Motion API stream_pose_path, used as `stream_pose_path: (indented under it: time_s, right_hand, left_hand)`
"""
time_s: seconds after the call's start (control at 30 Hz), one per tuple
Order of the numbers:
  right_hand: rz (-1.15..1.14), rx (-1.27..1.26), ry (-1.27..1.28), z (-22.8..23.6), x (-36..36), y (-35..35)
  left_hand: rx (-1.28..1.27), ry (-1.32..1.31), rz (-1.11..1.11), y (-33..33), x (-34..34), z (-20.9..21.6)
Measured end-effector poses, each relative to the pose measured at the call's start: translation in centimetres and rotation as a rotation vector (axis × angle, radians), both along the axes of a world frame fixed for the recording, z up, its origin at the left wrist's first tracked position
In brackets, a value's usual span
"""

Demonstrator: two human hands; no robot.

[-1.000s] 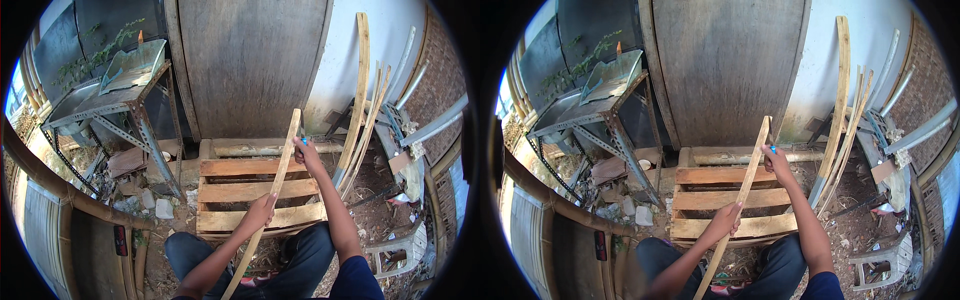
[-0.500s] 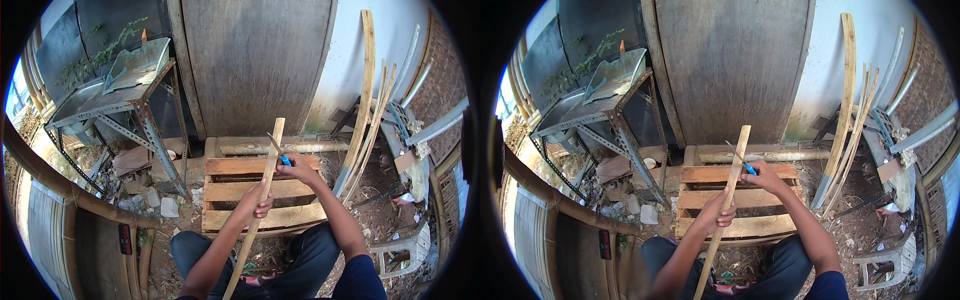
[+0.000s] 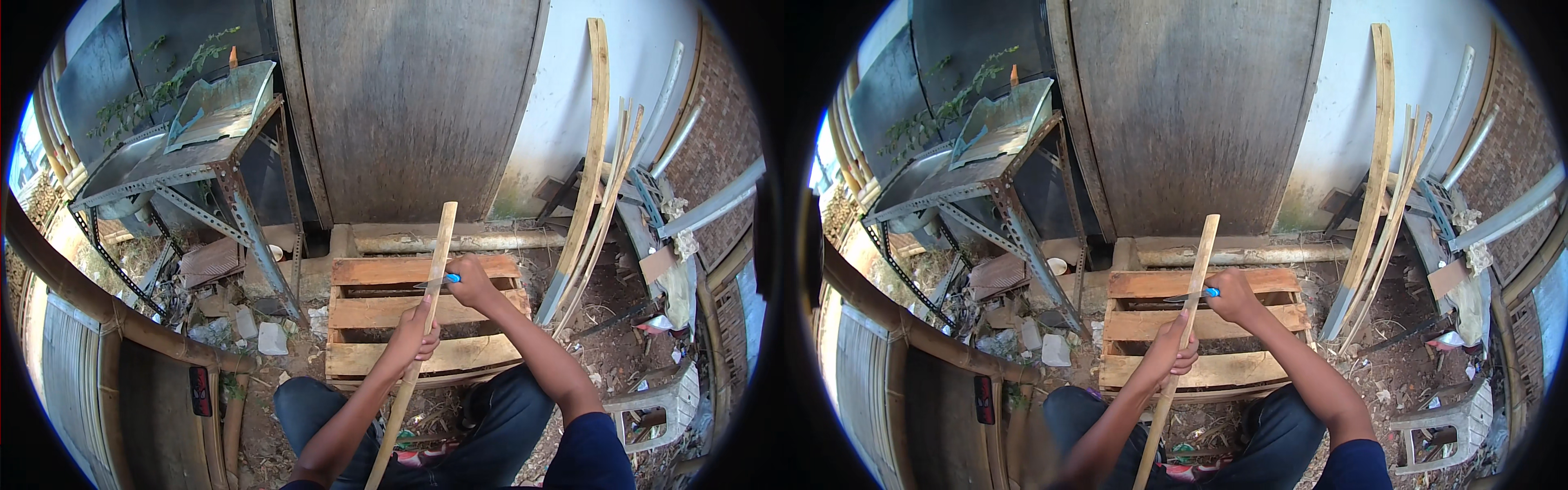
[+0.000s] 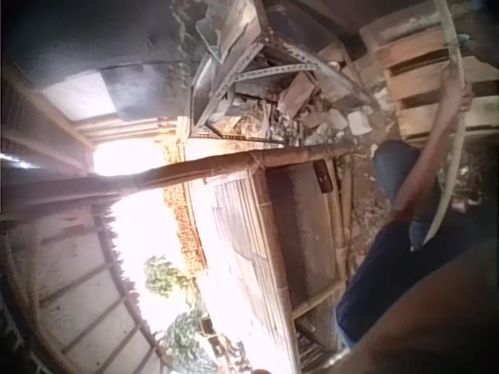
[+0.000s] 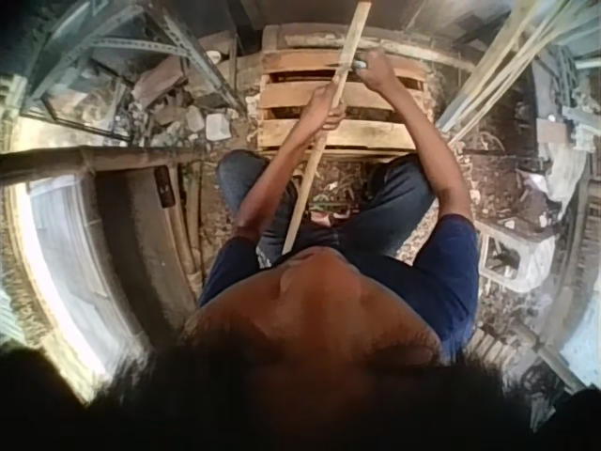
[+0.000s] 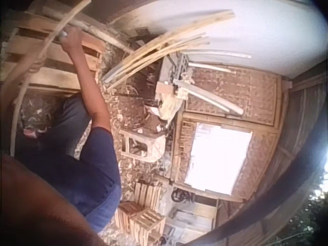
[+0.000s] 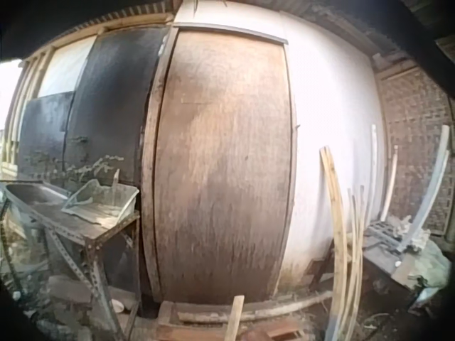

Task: The person uses a utility knife to shave and taper the end of a thin bamboo stick while sitting.

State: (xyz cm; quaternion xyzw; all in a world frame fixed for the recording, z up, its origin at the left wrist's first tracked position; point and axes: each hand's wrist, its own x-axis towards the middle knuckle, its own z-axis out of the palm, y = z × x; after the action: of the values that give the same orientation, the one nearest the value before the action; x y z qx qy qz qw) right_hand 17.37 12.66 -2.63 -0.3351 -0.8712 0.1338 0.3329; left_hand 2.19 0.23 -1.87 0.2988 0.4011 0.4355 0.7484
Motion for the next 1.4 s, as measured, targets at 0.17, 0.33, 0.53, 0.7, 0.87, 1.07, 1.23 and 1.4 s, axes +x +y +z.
stream_pose_path:
  time_s: [0.17, 0.33, 0.53, 0.7, 0.87, 1.07, 1.23, 1.4]
  right_hand:
    - [-0.098, 0.134, 0.028, -0.3, -1.1, 0.5]
    - [-0.463, 0.088, 0.173, -1.6, -0.1, 4.3]
    - [-0.776, -0.147, 0.470, -1.5, 10.4, 7.3]
    - [-0.377, -0.483, 0.677, -0.2, 5.4, 4.1]
    - [-0.176, -0.460, 0.513, 1.4, 1.7, -0.1]
    - [0.076, -0.280, 0.183, 1.9, -1.2, -1.9]
    - [0.030, -0.178, 0.253, 1.2, -0.2, -0.8]
    - [-0.341, -0.092, 0.307, 1.6, 3.3, 3.5]
  left_hand:
    - [-0.002, -0.059, 0.033, 0.5, -0.5, -0.7]
    - [0.005, -0.046, -0.011, -0.1, 0.2, -0.8]
    - [-0.036, -0.141, -0.272, -2.1, 2.1, 1.0]
    - [0.082, -0.169, -0.181, -0.3, -0.5, 2.2]
    - [0.234, -0.110, -0.037, -0.7, -0.2, 2.7]
    - [0.019, -0.237, -0.101, -0.3, -1.3, 1.9]
    - [-0.034, -0.286, -0.281, -0.3, -1.2, 1.3]
    - [-0.149, -0.309, -0.317, -1.4, 1.4, 0.9]
